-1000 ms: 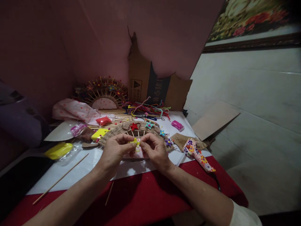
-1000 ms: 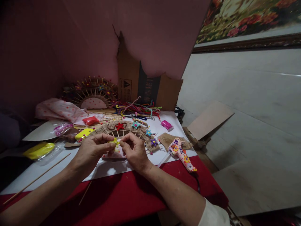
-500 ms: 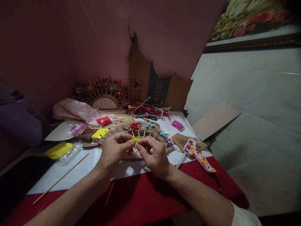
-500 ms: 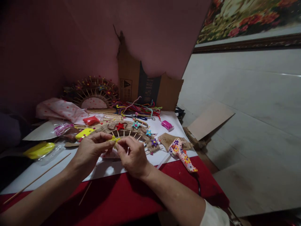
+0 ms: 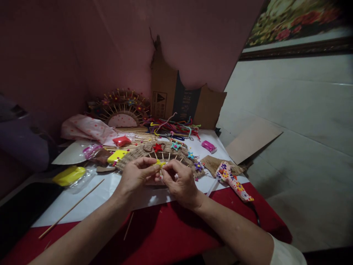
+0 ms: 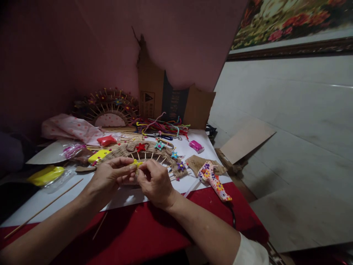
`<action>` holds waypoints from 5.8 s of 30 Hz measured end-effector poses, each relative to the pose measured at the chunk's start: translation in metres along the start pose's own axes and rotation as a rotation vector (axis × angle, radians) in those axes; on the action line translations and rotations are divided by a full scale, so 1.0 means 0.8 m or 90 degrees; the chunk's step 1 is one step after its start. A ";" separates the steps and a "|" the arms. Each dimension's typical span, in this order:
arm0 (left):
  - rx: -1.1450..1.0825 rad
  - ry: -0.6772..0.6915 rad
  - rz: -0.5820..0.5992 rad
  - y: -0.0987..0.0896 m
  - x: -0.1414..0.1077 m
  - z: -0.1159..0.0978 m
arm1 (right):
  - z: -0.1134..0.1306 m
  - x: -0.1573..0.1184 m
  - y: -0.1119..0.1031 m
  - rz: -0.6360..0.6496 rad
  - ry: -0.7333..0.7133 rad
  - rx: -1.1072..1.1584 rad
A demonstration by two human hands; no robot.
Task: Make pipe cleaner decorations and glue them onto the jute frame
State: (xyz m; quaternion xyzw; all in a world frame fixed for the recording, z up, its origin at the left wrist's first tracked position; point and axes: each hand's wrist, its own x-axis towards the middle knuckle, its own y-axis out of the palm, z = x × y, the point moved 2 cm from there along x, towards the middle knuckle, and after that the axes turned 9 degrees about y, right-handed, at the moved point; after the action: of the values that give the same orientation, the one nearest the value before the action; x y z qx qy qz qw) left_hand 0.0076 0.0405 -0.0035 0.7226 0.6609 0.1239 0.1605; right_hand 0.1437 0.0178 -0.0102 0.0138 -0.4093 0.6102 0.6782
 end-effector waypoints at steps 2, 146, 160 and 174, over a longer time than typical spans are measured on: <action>-0.010 -0.011 0.025 0.002 -0.001 -0.003 | 0.000 0.001 -0.002 -0.018 0.017 0.005; 0.705 0.438 0.251 0.003 -0.003 0.002 | -0.031 0.014 0.007 0.127 0.409 0.510; 0.584 0.324 0.138 -0.005 0.004 -0.019 | -0.029 0.019 0.000 0.088 0.388 0.502; 0.203 0.034 0.137 0.000 0.001 -0.010 | -0.025 0.016 0.005 0.155 0.401 0.520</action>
State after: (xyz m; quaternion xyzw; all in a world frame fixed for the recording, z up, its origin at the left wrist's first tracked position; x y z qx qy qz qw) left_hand 0.0048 0.0418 0.0041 0.8020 0.5949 0.0527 0.0121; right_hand 0.1501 0.0400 -0.0180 0.0454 0.0866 0.7688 0.6320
